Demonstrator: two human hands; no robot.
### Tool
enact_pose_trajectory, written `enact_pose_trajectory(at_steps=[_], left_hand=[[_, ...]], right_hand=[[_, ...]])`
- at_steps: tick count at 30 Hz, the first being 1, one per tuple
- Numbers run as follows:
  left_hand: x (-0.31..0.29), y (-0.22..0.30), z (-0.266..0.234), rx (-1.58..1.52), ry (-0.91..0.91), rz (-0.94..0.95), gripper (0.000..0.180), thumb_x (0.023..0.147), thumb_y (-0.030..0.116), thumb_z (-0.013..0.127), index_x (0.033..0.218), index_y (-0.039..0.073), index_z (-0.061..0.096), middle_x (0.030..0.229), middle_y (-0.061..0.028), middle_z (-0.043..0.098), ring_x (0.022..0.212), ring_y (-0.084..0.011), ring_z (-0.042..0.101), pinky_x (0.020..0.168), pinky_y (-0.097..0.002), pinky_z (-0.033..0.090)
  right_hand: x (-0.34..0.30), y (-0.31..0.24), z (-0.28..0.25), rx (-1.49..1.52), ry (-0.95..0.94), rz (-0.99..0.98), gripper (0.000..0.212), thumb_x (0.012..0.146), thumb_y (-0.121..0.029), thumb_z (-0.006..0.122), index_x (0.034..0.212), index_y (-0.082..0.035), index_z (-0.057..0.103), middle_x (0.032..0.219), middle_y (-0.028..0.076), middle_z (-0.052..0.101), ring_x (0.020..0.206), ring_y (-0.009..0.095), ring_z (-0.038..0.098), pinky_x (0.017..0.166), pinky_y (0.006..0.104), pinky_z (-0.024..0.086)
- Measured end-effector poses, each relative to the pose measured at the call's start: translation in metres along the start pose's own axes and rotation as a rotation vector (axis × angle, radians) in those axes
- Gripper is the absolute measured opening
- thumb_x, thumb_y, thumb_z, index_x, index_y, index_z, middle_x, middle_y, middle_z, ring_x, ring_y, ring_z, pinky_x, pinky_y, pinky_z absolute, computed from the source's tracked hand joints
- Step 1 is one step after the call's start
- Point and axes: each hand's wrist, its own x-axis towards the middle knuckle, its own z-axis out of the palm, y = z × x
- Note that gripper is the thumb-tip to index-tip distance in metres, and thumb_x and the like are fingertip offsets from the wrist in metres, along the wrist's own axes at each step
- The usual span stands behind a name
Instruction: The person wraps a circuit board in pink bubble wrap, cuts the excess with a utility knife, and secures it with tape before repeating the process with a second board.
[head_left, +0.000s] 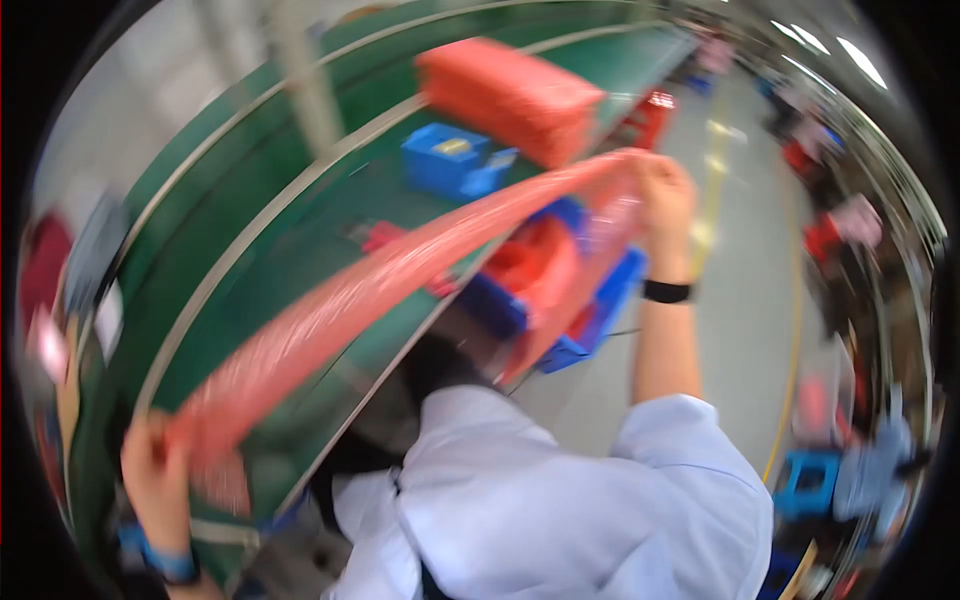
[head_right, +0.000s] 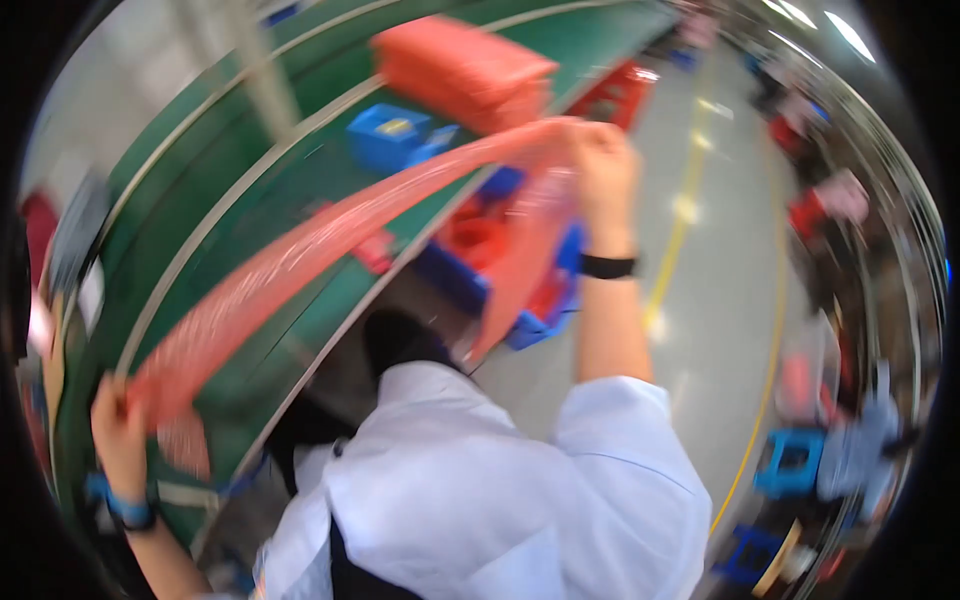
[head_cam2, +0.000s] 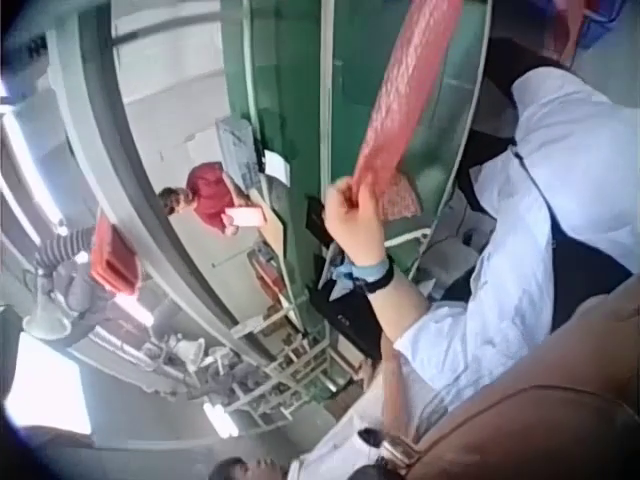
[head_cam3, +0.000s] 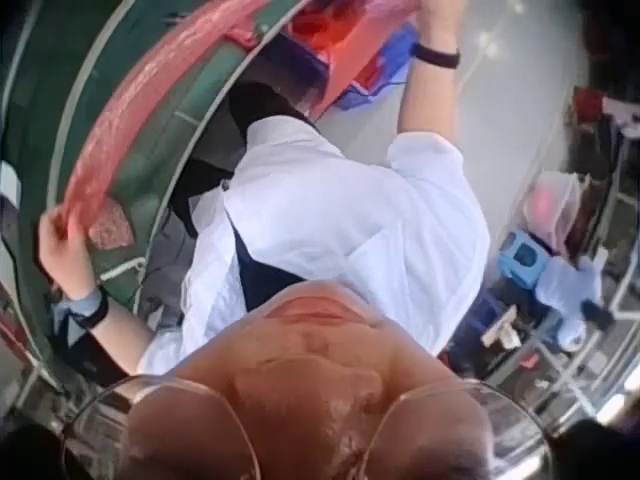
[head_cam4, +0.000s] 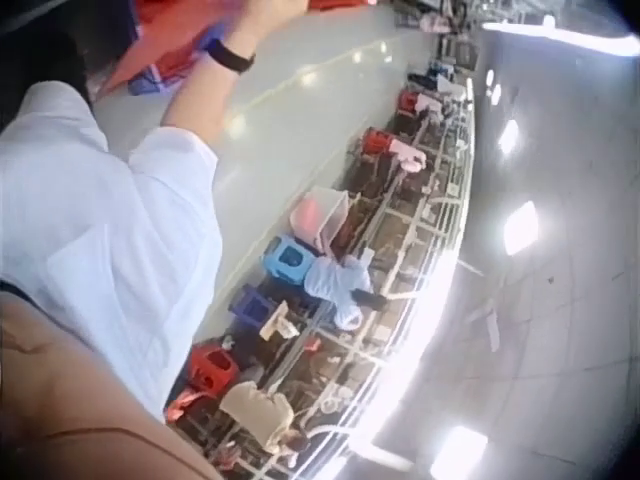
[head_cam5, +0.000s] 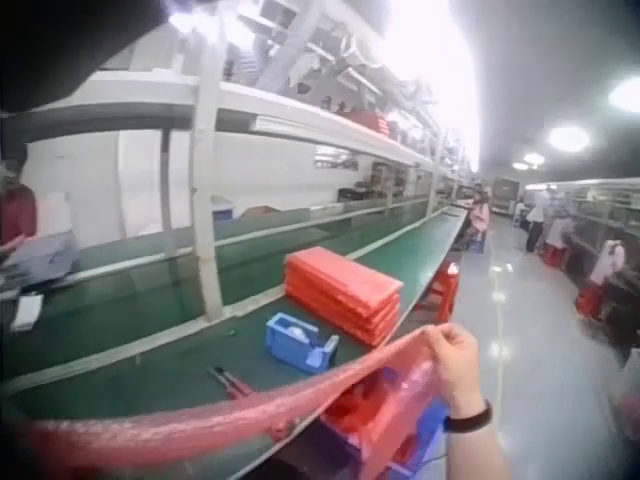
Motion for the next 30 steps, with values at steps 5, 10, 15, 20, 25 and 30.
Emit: enact_pose_trajectory(at_steps=[5, 10, 15, 20, 25, 30], left_hand=[[0.055, 0.008, 0.002, 0.400, 0.009, 0.141, 0.028, 0.081, 0.018, 0.072, 0.075, -0.002, 0.053, 0.070, -0.0148, 0.051, 0.068, -0.0293, 0.052, 0.062, -0.0348, 0.041], [0.045, -0.011, -0.042, -0.245, -0.099, 0.016, 0.030, 0.083, 0.018, 0.072, 0.073, 0.002, 0.049, 0.072, -0.0087, 0.051, 0.067, -0.0213, 0.049, 0.063, -0.0297, 0.041], [0.045, -0.014, -0.059, -0.502, -0.286, 0.002, 0.018, 0.089, 0.020, 0.070, 0.088, 0.005, 0.059, 0.082, -0.0004, 0.061, 0.076, -0.0103, 0.056, 0.065, -0.0269, 0.044], [0.064, 0.000, -0.068, 0.711, -0.287, 0.061, 0.026, 0.091, 0.018, 0.067, 0.113, 0.004, 0.061, 0.100, 0.0007, 0.065, 0.088, -0.0089, 0.060, 0.071, -0.0270, 0.049], [0.074, 0.010, -0.074, 1.043, 0.047, -0.014, 0.027, 0.087, 0.033, 0.069, 0.098, 0.008, 0.074, 0.101, -0.0111, 0.069, 0.090, -0.0226, 0.062, 0.085, -0.0463, 0.045], [0.072, -0.030, -0.084, 0.508, -0.197, 0.085, 0.028, 0.091, 0.033, 0.062, 0.090, 0.006, 0.071, 0.094, -0.0094, 0.067, 0.085, -0.0179, 0.061, 0.079, -0.0378, 0.047]], right_hand=[[0.016, 0.020, -0.027, -0.109, -0.200, 0.106, 0.021, 0.095, -0.024, 0.066, 0.096, -0.003, 0.069, 0.082, -0.005, 0.060, 0.074, 0.004, 0.050, 0.067, 0.0180, 0.039], [0.026, 0.023, -0.012, 0.148, -0.213, 0.224, 0.020, 0.095, -0.023, 0.066, 0.091, -0.004, 0.066, 0.085, -0.003, 0.062, 0.077, 0.005, 0.052, 0.070, 0.0188, 0.041], [0.037, 0.037, -0.023, 0.167, -0.250, 0.242, 0.021, 0.094, -0.024, 0.068, 0.088, -0.004, 0.064, 0.086, -0.001, 0.062, 0.078, 0.006, 0.053, 0.071, 0.0199, 0.043], [0.032, 0.035, -0.024, 0.089, -0.230, 0.173, 0.024, 0.093, -0.026, 0.069, 0.087, -0.004, 0.063, 0.086, 0.000, 0.062, 0.077, 0.006, 0.053, 0.071, 0.0199, 0.043], [0.027, 0.022, -0.008, -0.069, -0.228, 0.085, 0.027, 0.093, -0.028, 0.069, 0.088, -0.002, 0.063, 0.087, 0.001, 0.063, 0.079, 0.007, 0.055, 0.072, 0.0207, 0.044], [0.046, 0.021, -0.020, -0.038, -0.076, 0.061, 0.027, 0.093, -0.028, 0.069, 0.091, -0.001, 0.064, 0.089, 0.003, 0.065, 0.081, 0.010, 0.058, 0.075, 0.0228, 0.048]])
